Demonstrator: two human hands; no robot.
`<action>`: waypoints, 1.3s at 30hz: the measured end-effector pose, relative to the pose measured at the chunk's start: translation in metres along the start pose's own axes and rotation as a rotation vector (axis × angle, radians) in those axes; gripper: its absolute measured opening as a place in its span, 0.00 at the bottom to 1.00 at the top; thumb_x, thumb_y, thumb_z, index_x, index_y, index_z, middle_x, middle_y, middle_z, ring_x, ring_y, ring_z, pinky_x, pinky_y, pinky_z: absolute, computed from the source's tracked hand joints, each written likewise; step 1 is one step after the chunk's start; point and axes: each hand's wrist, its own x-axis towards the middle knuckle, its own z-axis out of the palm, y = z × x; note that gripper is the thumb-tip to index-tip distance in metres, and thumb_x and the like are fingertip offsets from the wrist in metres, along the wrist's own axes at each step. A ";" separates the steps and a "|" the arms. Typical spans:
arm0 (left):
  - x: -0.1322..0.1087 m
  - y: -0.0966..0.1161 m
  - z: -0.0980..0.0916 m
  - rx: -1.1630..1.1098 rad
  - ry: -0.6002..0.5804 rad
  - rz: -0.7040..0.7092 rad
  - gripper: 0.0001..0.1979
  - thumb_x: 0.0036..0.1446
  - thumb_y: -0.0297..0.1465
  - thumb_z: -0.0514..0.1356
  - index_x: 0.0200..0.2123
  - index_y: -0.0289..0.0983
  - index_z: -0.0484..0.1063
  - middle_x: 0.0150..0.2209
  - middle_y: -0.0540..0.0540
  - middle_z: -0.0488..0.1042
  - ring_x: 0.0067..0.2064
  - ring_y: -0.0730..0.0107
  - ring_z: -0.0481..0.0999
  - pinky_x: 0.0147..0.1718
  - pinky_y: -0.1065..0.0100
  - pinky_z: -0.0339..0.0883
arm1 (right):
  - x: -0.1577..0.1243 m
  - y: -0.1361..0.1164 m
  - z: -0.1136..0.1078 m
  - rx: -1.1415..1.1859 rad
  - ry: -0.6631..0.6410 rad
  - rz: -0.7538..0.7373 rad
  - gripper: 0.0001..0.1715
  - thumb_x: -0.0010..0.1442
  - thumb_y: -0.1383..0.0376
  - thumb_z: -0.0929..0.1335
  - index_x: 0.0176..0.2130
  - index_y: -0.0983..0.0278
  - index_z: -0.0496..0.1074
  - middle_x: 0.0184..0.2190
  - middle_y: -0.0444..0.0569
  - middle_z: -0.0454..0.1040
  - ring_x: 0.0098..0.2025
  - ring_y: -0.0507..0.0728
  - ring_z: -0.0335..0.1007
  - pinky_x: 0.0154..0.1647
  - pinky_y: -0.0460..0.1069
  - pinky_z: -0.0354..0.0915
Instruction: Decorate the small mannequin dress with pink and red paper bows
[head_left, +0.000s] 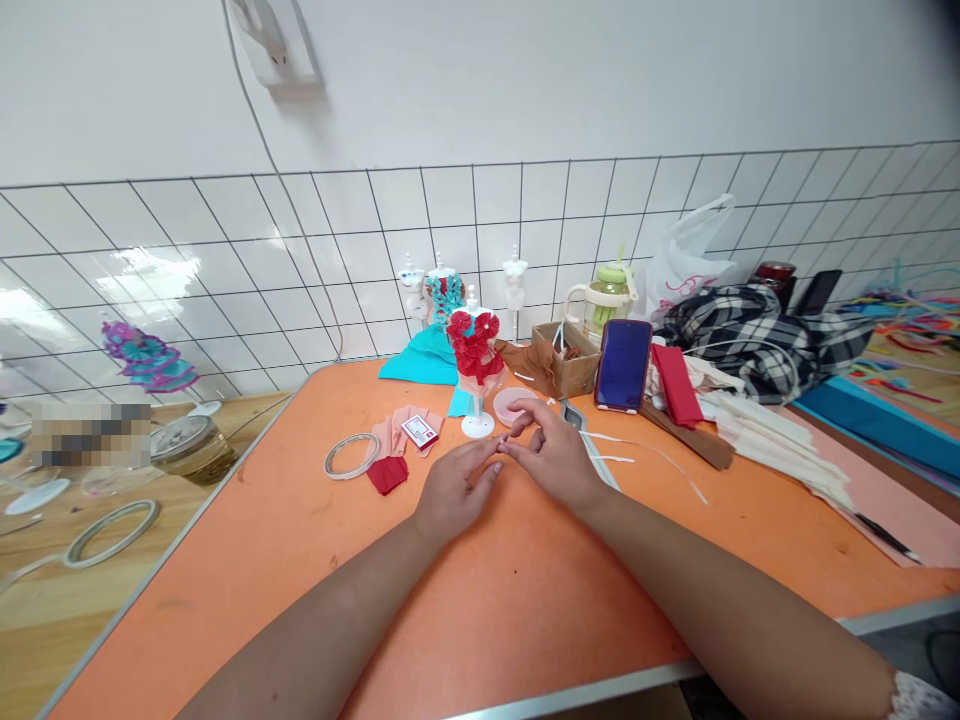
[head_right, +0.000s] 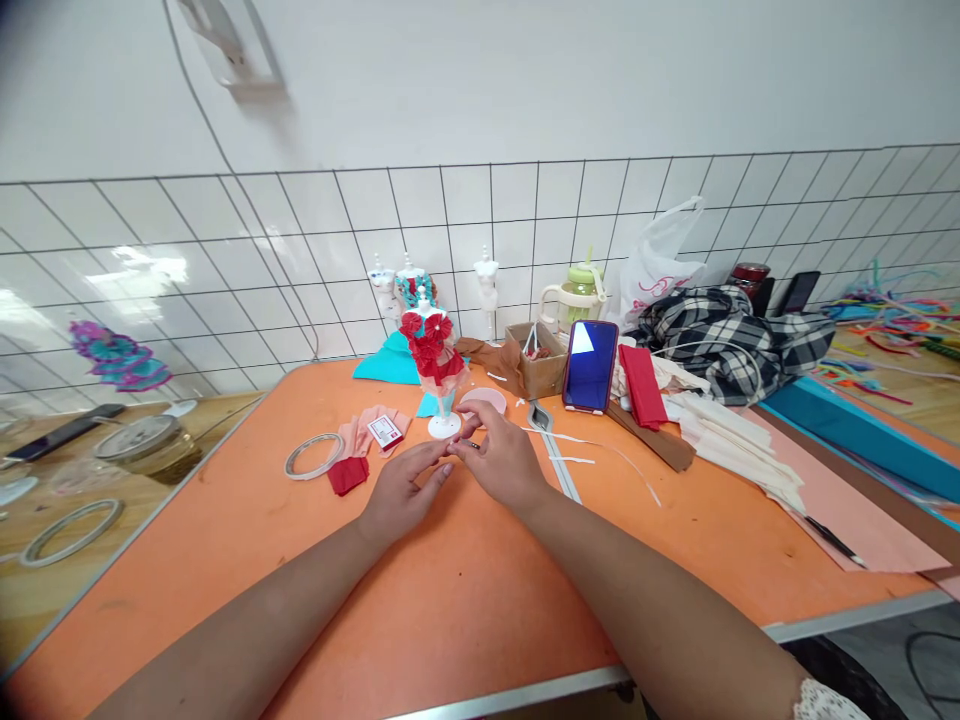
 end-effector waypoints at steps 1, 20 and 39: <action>0.000 0.000 0.000 -0.003 0.004 0.001 0.18 0.60 0.31 0.53 0.54 0.42 0.65 0.50 0.45 0.73 0.49 0.64 0.72 0.48 0.63 0.67 | 0.000 0.000 0.000 -0.019 0.008 -0.043 0.15 0.53 0.64 0.68 0.44 0.59 0.70 0.33 0.44 0.74 0.22 0.48 0.64 0.27 0.46 0.62; -0.002 0.002 0.000 -0.108 0.025 -0.004 0.17 0.58 0.30 0.55 0.51 0.40 0.68 0.42 0.44 0.76 0.43 0.65 0.74 0.45 0.64 0.67 | -0.002 0.002 -0.003 -0.209 -0.068 -0.274 0.10 0.61 0.66 0.62 0.37 0.60 0.73 0.36 0.48 0.73 0.38 0.54 0.69 0.39 0.48 0.63; 0.009 0.005 -0.001 -0.609 0.086 -0.515 0.17 0.53 0.41 0.59 0.40 0.35 0.77 0.38 0.42 0.78 0.39 0.62 0.76 0.34 0.67 0.70 | 0.006 0.013 0.006 0.121 -0.106 0.058 0.06 0.58 0.64 0.62 0.33 0.63 0.67 0.30 0.44 0.68 0.31 0.51 0.62 0.32 0.46 0.59</action>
